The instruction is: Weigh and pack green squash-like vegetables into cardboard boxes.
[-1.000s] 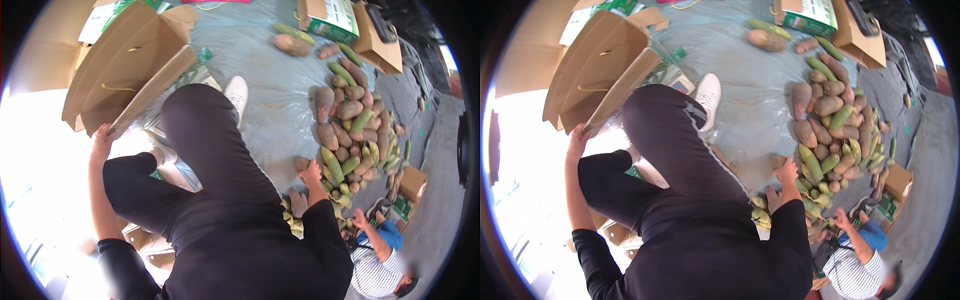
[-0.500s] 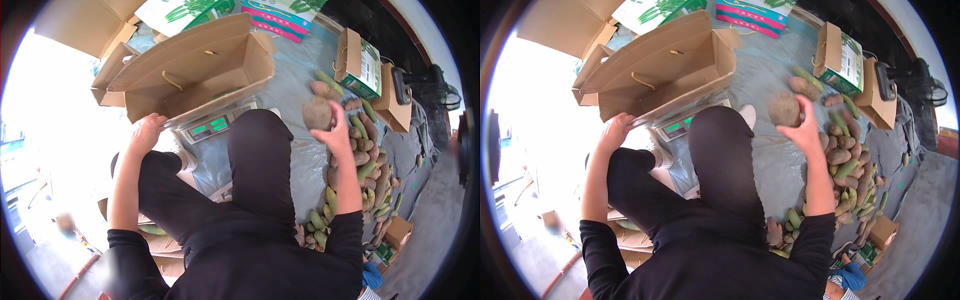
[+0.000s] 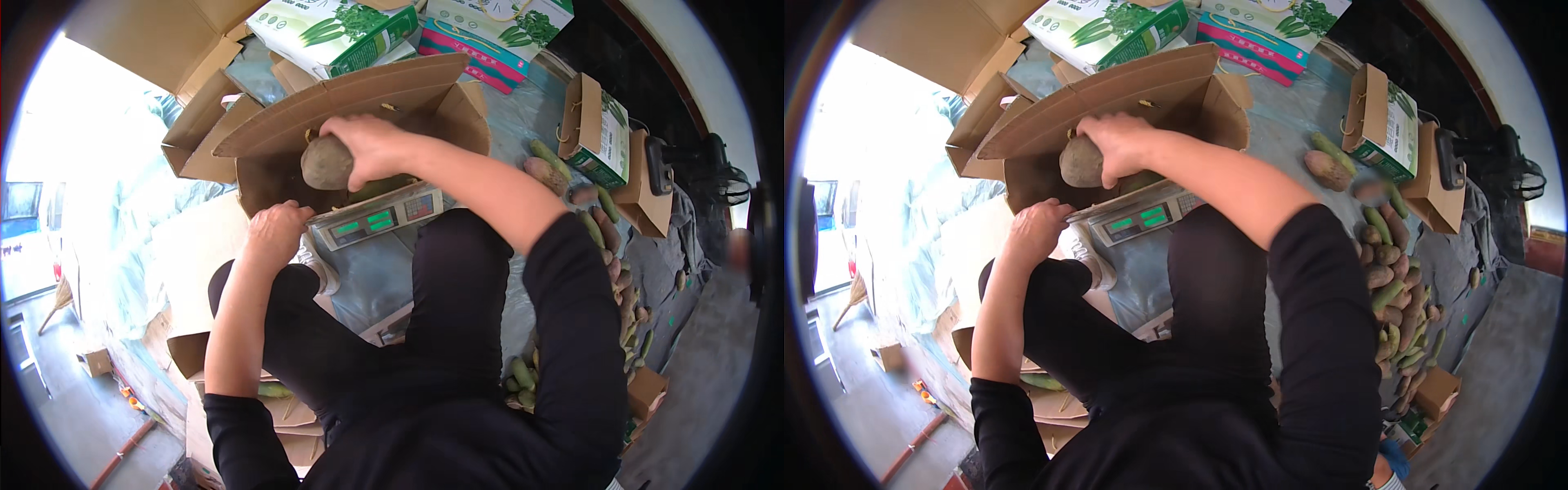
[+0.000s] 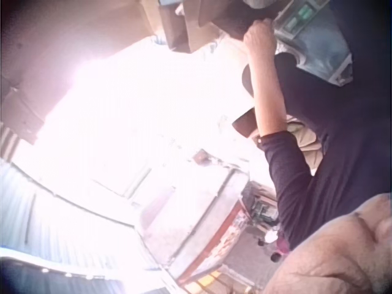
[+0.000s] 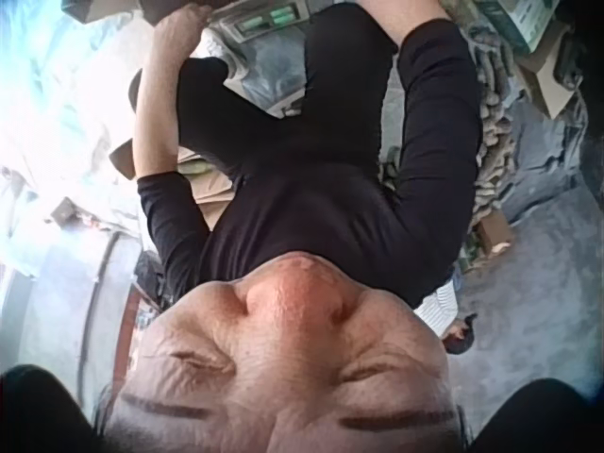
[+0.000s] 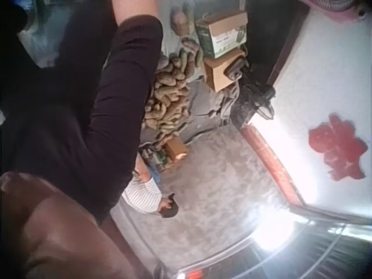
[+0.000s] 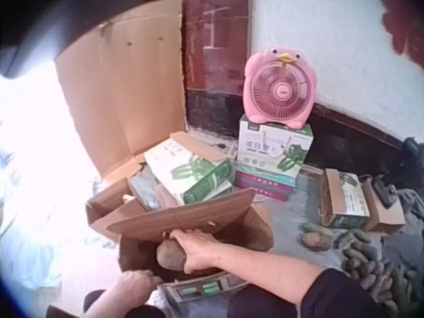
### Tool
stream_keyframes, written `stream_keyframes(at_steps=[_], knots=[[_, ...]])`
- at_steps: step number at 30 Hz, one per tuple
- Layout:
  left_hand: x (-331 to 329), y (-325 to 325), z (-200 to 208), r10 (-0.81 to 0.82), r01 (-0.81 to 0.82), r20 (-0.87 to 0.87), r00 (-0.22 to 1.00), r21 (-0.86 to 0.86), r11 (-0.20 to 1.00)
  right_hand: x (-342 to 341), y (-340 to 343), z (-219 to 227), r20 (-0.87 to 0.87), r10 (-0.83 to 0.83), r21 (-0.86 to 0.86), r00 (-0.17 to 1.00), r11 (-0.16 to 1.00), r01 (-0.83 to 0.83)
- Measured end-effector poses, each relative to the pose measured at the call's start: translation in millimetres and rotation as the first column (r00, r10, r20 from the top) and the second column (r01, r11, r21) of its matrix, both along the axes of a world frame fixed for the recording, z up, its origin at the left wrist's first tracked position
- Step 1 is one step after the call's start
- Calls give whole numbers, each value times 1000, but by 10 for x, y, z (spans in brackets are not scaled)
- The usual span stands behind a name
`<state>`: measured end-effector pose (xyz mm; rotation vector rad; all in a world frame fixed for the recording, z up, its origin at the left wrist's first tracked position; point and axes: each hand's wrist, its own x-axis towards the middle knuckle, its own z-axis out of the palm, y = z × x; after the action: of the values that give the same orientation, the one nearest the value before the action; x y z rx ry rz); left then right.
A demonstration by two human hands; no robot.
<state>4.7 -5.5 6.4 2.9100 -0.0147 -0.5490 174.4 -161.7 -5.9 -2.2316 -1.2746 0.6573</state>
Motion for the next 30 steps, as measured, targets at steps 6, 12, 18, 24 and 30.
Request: stream_keyframes(at_steps=[6, 12, 18, 24, 30], knots=[[24, 35, -51, -22, 22, 18, 1000, 16, 1000, -145, 646, -586, -65, 59, -336, 996, 939, -78], [47, 13, -41, -49, 48, 4, 999, 12, 999, -199, 820, -943, -155, 109, -435, 982, 885, -167], [90, 43, -81, -48, 47, 71, 996, 17, 999, -86, 612, -660, -108, 292, -198, 950, 930, -309], [95, -75, 43, 13, -14, 27, 1000, 21, 1000, -76, -833, 446, -290, 15, 346, 957, 934, 90], [32, 165, -103, 5, -4, -8, 1000, 87, 996, -485, -2581, 42, -179, -656, 308, 733, 670, 675]])
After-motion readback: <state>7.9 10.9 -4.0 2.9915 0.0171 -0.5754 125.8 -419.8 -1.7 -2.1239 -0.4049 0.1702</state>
